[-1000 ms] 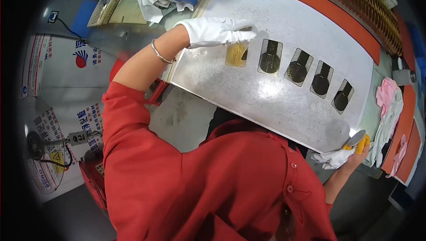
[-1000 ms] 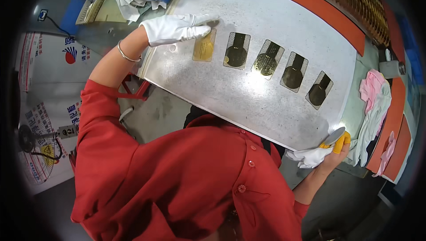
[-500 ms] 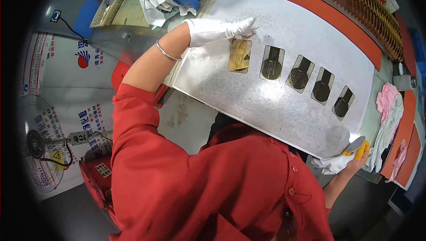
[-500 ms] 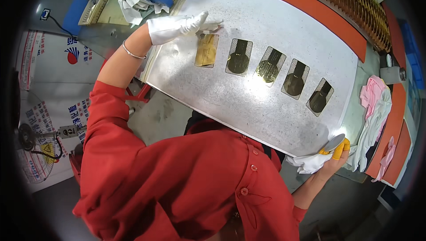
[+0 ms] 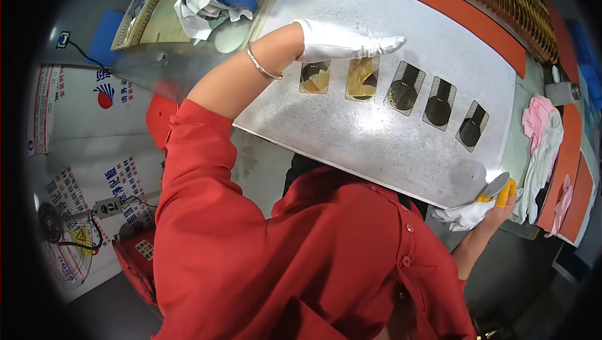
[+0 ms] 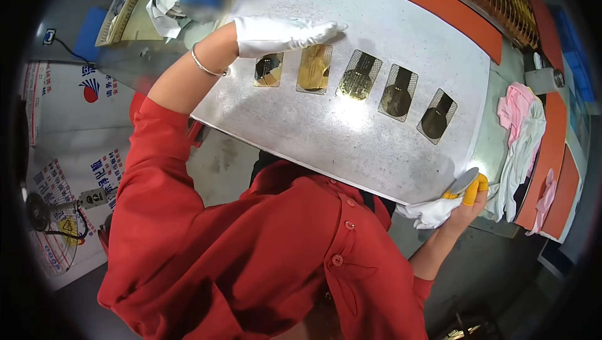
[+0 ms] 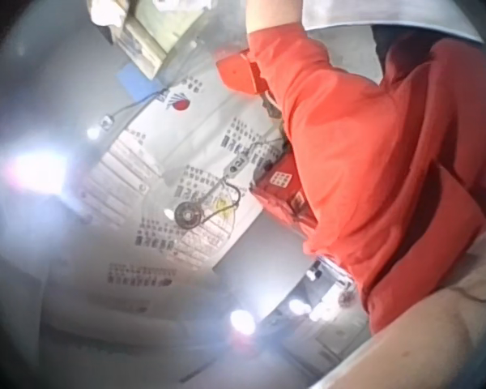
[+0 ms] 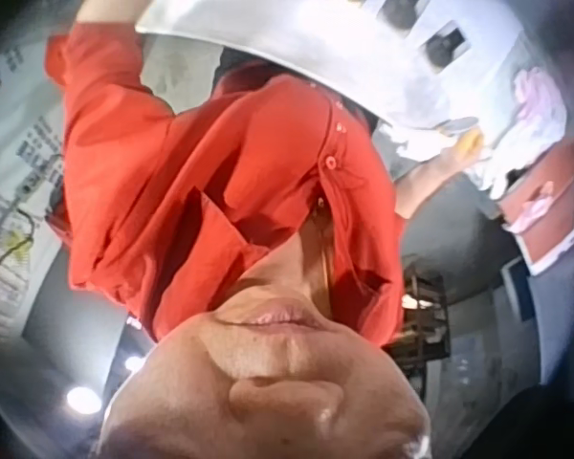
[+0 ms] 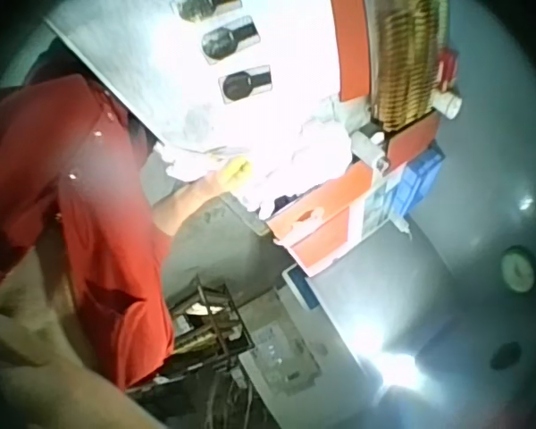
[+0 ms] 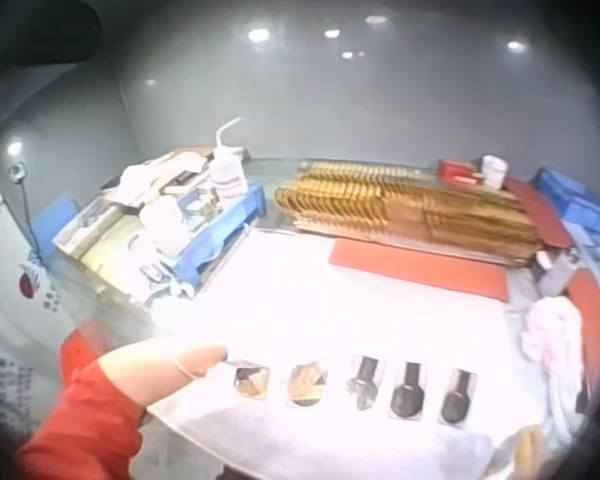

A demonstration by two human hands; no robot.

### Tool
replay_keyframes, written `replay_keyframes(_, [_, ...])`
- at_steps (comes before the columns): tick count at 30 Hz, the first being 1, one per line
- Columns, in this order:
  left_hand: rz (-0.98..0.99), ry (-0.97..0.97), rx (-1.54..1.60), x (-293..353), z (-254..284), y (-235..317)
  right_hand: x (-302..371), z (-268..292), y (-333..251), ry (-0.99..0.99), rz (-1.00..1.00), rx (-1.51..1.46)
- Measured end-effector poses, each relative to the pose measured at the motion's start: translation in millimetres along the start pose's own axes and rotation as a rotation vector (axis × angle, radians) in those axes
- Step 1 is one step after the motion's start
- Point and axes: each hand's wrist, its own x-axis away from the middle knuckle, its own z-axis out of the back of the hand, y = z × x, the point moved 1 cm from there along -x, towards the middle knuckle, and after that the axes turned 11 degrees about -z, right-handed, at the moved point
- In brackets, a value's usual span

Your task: The person cleans a series of small, dark metal parts arranged in a row on a white tray. Using a white cloth and a yellow sponge, they wipe each part individually, occasionally applying liquid from a squeeze bottle. The parts are handled one by one and placed back into their slots on the tray.

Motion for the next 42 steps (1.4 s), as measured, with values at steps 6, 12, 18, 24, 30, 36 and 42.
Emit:
replay_keyframes(6, [0.111,-0.049,0.088,-13,-4,22,-1,-2,0,0.053,0.011,0.010])
replay_keyframes(12, [0.192,-0.074,0.123,-13,-4,35,1,-7,-4,0.049,0.009,0.004])
replay_keyframes(18, [-0.018,-0.134,0.192,-45,-3,33,4,-17,-12,0.011,-0.009,0.013])
replay_keyframes(24, [0.059,-0.098,0.227,-86,-38,33,3,-16,-10,0.020,-0.017,-0.004])
replay_keyframes(30, [0.001,-0.117,0.246,-91,-42,42,3,-7,-6,-0.010,-0.027,0.012])
replay_keyframes(36, [0.032,-0.146,0.234,-100,-42,52,4,-15,-10,-0.025,-0.019,-0.006])
replay_keyframes(42, [-0.081,-0.252,0.232,-118,-46,91,4,-13,-11,-0.065,-0.036,-0.023])
